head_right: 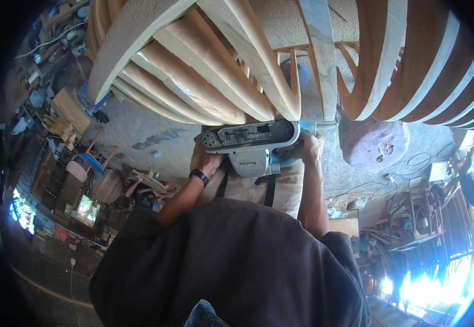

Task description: The person uses a belt sander to smooth the inner and outer slats of a curved wooden structure, moving the sander along each rib while holding it by hand.

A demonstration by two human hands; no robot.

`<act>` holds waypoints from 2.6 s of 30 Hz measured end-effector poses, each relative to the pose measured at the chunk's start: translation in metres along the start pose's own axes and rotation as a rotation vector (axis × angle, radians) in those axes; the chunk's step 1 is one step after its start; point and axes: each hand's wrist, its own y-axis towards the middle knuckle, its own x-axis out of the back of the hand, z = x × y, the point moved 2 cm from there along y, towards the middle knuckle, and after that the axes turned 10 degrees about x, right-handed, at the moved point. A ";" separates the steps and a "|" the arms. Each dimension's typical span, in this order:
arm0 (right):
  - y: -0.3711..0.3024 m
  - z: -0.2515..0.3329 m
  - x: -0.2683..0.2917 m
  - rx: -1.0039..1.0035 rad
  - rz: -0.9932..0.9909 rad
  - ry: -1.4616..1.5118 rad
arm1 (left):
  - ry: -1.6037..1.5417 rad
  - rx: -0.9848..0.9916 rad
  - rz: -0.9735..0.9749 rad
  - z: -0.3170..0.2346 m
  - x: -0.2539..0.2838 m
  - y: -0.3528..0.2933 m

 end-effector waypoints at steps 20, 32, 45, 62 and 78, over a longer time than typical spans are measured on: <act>-0.119 0.142 -0.053 0.108 -0.020 -0.182 | -0.808 0.275 0.151 -0.018 0.036 -0.025; -0.080 0.051 -0.048 0.062 0.018 -0.035 | -0.470 0.350 0.023 0.004 0.044 -0.019; -0.093 0.051 -0.042 0.043 0.016 0.192 | -0.659 0.297 -0.001 -0.002 0.061 -0.020; -0.132 0.125 -0.069 0.065 -0.007 0.302 | -0.901 0.774 0.340 -0.040 0.135 -0.052; -0.089 0.049 -0.049 0.120 0.000 0.255 | -0.798 0.362 0.112 0.013 0.054 -0.014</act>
